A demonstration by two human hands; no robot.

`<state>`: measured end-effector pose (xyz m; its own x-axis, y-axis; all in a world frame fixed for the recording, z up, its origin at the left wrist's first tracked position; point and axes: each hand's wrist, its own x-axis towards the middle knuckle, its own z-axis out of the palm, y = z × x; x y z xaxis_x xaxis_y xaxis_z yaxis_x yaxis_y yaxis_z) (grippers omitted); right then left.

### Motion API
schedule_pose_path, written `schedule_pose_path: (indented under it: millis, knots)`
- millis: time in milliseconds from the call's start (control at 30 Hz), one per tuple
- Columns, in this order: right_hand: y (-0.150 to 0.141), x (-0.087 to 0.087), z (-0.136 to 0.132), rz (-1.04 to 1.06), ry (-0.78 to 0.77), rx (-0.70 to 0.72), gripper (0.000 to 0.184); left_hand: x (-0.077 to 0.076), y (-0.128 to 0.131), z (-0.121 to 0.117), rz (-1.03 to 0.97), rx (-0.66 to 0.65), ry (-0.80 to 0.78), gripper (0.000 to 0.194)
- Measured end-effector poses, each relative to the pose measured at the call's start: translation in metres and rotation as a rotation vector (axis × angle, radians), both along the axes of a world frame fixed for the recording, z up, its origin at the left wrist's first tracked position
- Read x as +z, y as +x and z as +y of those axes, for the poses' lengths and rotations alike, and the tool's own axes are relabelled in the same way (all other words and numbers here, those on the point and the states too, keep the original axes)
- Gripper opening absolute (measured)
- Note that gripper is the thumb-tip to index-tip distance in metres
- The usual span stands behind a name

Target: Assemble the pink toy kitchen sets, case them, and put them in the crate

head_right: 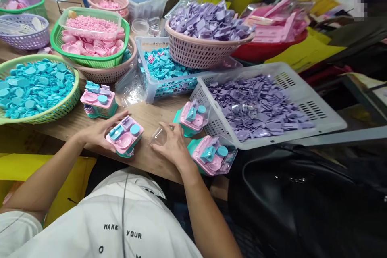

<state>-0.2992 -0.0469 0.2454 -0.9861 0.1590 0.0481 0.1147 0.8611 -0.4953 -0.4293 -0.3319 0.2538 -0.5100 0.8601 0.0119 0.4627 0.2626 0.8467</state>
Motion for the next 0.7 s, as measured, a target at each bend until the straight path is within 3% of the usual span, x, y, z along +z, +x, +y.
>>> schedule_pose_path:
  millis: [67,167,233,300,367,500,700]
  knots:
    - [0.010,0.025,0.007,0.102,-0.086,0.003,0.073,-0.012,0.008,0.024,-0.056,0.008,0.028,0.119]
    - [0.023,0.076,0.012,0.200,-0.148,0.128,0.078,-0.030,0.032,0.070,-0.022,0.154,0.176,0.127]
    - [0.025,0.104,0.009,0.174,-0.091,0.228,0.081,-0.041,0.049,0.100,0.031,0.276,0.289,0.129]
    - [0.021,0.118,0.002,0.121,0.010,0.317,0.079,-0.050,0.063,0.122,0.063,0.367,0.377,0.125]
    - [0.014,0.120,-0.005,0.072,0.124,0.393,0.075,-0.056,0.072,0.135,0.072,0.415,0.432,0.120]
    - [0.002,0.106,-0.008,-0.002,0.276,0.460,0.074,-0.061,0.076,0.140,0.050,0.404,0.443,0.114]
    - [-0.004,0.094,0.001,-0.066,0.242,0.485,0.081,-0.059,0.075,0.138,-0.001,0.371,0.386,0.112]
